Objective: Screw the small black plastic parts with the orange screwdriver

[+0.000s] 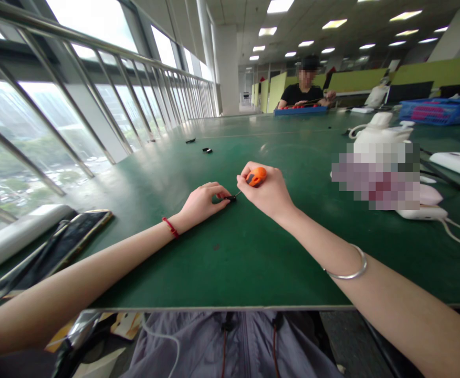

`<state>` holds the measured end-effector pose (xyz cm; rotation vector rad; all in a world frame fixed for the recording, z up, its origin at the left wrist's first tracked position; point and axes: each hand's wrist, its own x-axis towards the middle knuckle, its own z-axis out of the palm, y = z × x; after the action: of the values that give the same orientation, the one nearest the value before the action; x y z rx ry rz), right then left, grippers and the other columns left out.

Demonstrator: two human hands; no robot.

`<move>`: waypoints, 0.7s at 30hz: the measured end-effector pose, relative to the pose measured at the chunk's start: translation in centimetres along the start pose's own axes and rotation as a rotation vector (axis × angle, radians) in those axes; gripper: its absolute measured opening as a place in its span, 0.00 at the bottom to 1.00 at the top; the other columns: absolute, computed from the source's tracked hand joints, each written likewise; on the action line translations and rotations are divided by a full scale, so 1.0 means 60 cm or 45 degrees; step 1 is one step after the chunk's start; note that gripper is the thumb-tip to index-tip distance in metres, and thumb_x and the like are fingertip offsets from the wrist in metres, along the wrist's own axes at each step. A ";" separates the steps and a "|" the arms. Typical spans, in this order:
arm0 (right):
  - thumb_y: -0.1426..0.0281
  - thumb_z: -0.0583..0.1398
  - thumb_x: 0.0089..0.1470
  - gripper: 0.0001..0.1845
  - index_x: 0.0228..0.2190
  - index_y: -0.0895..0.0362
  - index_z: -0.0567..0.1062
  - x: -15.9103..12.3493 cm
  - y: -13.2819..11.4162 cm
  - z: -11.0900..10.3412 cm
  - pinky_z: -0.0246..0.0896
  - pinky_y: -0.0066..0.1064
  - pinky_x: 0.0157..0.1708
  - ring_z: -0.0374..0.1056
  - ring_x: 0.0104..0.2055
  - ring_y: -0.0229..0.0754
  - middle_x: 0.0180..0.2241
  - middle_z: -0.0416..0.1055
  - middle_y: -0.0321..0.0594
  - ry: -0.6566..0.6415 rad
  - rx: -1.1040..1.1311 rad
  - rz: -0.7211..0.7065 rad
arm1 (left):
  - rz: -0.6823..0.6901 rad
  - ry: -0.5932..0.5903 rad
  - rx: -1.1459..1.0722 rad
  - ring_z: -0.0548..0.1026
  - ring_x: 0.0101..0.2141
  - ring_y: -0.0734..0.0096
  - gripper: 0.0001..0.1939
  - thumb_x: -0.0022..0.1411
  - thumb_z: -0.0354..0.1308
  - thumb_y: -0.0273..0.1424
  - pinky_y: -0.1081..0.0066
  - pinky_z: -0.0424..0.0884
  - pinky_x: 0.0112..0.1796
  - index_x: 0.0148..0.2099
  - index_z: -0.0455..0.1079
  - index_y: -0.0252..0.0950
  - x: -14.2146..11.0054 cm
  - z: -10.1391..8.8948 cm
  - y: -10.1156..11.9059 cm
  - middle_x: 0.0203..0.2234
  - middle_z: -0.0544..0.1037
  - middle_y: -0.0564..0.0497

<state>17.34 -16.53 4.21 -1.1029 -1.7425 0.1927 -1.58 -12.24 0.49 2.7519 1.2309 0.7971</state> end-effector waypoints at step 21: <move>0.70 0.61 0.43 0.09 0.31 0.54 0.69 -0.004 -0.009 -0.001 0.55 0.28 0.25 0.60 0.22 0.35 0.21 0.64 0.31 0.072 0.047 -0.016 | 0.018 -0.031 0.033 0.73 0.38 0.66 0.07 0.58 0.53 0.31 0.69 0.68 0.37 0.37 0.72 0.38 0.001 -0.002 0.002 0.33 0.74 0.51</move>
<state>17.07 -17.05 4.40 -1.0608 -1.6886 0.1835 -1.53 -12.29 0.64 2.7852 1.2271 0.7518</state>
